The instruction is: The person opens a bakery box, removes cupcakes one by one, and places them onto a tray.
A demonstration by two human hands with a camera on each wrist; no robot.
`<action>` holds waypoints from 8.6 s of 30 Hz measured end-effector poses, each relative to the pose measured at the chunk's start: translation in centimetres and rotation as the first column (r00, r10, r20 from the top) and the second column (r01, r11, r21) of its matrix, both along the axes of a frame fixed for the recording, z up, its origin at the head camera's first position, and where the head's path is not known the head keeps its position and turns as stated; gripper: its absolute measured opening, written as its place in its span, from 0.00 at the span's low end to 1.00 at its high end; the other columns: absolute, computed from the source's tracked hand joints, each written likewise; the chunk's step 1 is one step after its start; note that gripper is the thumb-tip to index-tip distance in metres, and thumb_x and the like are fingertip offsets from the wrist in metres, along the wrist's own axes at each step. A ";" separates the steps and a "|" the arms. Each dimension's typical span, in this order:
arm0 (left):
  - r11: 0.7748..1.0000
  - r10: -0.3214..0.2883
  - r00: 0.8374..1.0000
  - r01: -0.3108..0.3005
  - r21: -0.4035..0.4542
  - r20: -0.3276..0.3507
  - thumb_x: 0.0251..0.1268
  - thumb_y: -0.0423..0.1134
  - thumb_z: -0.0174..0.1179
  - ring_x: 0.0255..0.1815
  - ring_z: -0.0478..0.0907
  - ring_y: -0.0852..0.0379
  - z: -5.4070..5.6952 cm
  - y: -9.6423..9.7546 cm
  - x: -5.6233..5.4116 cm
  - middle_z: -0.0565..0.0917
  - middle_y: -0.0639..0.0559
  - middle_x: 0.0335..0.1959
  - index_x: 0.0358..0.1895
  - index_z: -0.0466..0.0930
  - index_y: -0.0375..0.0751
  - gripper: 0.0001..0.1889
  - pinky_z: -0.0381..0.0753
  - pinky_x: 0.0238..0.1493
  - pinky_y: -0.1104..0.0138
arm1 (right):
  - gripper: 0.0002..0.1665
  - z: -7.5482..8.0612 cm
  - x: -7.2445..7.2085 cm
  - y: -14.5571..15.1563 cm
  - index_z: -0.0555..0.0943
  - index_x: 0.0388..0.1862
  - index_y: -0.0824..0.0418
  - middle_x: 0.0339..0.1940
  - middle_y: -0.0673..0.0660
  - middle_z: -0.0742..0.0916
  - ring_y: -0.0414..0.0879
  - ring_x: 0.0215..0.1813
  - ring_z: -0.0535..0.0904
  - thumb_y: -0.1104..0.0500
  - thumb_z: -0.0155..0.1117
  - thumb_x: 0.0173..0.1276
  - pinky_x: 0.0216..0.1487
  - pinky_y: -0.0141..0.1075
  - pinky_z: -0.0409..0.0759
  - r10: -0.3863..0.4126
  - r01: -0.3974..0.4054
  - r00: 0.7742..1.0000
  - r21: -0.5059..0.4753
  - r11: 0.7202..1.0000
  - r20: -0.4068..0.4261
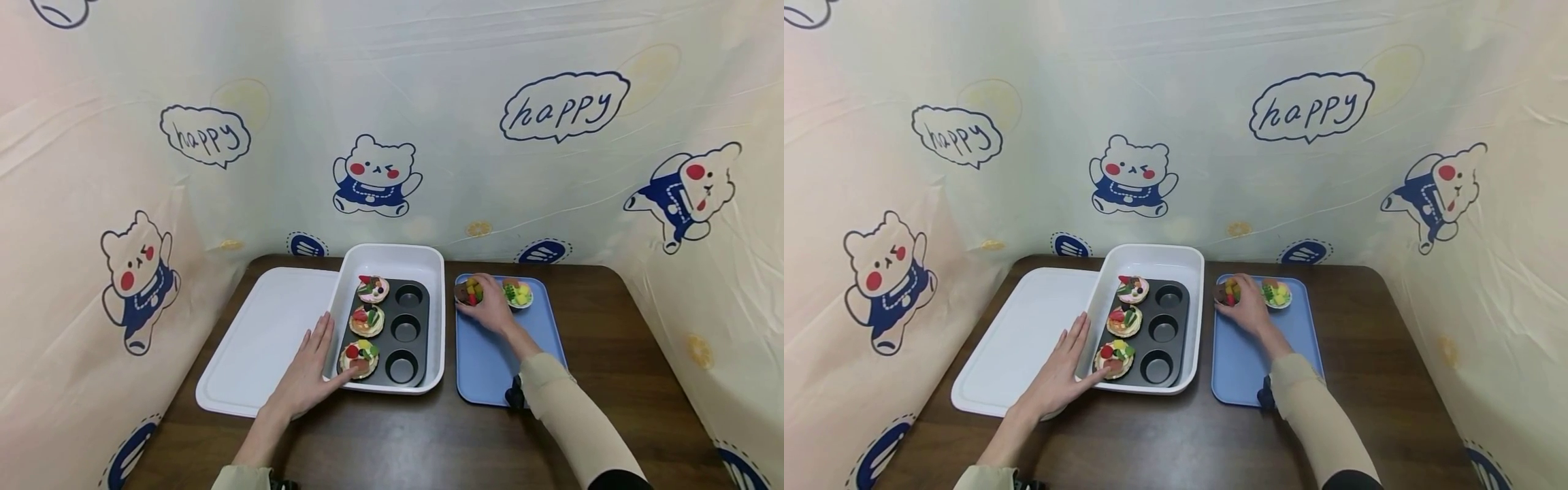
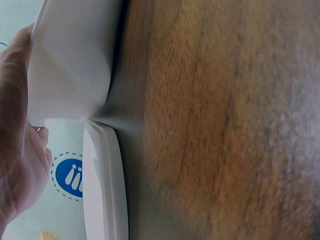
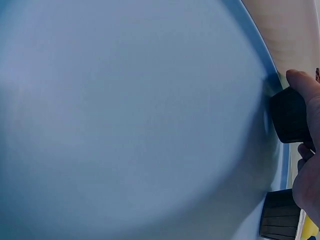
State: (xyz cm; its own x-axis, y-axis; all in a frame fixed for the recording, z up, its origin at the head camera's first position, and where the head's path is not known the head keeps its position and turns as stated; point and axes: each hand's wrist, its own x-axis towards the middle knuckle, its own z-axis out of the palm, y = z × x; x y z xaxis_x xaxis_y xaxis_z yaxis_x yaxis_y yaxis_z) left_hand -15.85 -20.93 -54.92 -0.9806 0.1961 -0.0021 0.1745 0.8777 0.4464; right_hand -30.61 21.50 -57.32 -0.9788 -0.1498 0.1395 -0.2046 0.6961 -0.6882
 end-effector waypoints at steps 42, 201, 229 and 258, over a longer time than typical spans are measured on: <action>1.000 -0.007 1.000 0.007 0.006 -0.015 0.64 0.79 0.62 0.96 0.43 0.44 0.0 -0.1 0.2 0.42 0.49 0.95 0.92 0.44 0.45 0.65 0.48 0.93 0.40 | 0.49 4.9 -1.0 -3.1 0.57 0.89 0.70 0.88 0.74 0.63 0.70 0.89 0.58 0.50 0.67 0.82 0.89 0.66 0.60 0.106 -0.077 0.980 0.168 0.983 -0.170; 1.000 -0.002 0.999 0.003 0.014 -0.041 0.65 0.78 0.62 0.96 0.45 0.45 -0.1 -0.4 0.3 0.43 0.50 0.95 0.92 0.46 0.44 0.64 0.50 0.93 0.42 | 0.40 6.9 3.6 -6.7 0.75 0.77 0.62 0.67 0.67 0.85 0.56 0.53 0.79 0.64 0.80 0.69 0.54 0.38 0.82 0.110 -0.122 0.992 -0.469 0.875 -0.053; 1.000 -0.001 0.999 0.001 0.008 -0.036 0.64 0.80 0.62 0.96 0.45 0.45 -0.1 -0.2 0.2 0.42 0.51 0.95 0.93 0.43 0.46 0.65 0.50 0.93 0.43 | 0.39 3.7 9.1 4.7 0.76 0.75 0.70 0.71 0.72 0.84 0.55 0.64 0.80 0.59 0.81 0.70 0.63 0.52 0.81 -0.119 0.102 0.989 -0.187 0.977 -0.087; 1.000 -0.007 0.999 0.007 0.011 -0.039 0.65 0.79 0.62 0.96 0.44 0.47 -0.2 -0.1 0.3 0.43 0.51 0.95 0.92 0.45 0.44 0.65 0.49 0.94 0.43 | 0.46 0.4 10.9 9.6 0.66 0.79 0.72 0.76 0.78 0.77 0.73 0.75 0.75 0.58 0.80 0.72 0.74 0.72 0.75 -0.141 0.144 0.989 -0.071 0.987 0.045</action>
